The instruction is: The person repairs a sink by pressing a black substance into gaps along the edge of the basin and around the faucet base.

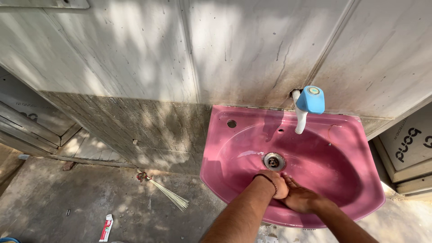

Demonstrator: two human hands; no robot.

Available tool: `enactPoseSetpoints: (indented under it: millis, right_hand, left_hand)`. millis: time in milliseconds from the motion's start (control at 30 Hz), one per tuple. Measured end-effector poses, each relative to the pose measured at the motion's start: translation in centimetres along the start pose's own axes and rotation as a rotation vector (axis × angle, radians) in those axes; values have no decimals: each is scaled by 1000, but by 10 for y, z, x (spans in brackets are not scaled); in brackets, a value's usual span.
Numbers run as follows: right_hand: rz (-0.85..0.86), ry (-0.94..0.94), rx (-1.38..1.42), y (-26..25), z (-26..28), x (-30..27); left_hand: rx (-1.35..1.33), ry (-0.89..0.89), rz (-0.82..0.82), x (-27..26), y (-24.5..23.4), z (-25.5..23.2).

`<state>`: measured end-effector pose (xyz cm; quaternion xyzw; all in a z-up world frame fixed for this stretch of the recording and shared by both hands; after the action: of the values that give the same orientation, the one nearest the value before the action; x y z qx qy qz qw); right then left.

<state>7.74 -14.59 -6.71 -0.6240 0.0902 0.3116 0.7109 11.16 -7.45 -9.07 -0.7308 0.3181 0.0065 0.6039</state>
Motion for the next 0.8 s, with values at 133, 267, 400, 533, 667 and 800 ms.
enactPoseSetpoints:
  millis: [133,267,400,533,667,800]
  right_hand:
    - [-32,-77,118,-9,48,9]
    - [-25,-78,67,-14,57,22]
    - [14,-13,-279,-5,6,21]
    - [4,26,-417,-4,-29,11]
    - [55,10,-257,-5,10,29]
    - [-34,-77,165,-11,92,42]
  left_hand:
    - [102,-21,29,-23,-7,37]
    - [112,-66,-10,-22,-10,53]
    - [55,-9,7,-3,3,21]
    - [-21,23,-81,20,13,-15]
    - [104,49,-52,12,9,18]
    - [238,1,-49,-24,-22,86]
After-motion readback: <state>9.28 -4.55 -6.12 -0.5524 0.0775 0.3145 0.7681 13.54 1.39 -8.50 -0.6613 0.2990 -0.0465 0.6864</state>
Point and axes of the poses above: each hand's wrist, its own x-axis towards the middle knuckle, its own y-axis out of the palm, z = x × y, the point moved 6 cm from there along x, towards the middle knuckle, and after that the axes turned 14 degrees about -z, right-handed, at the moved point
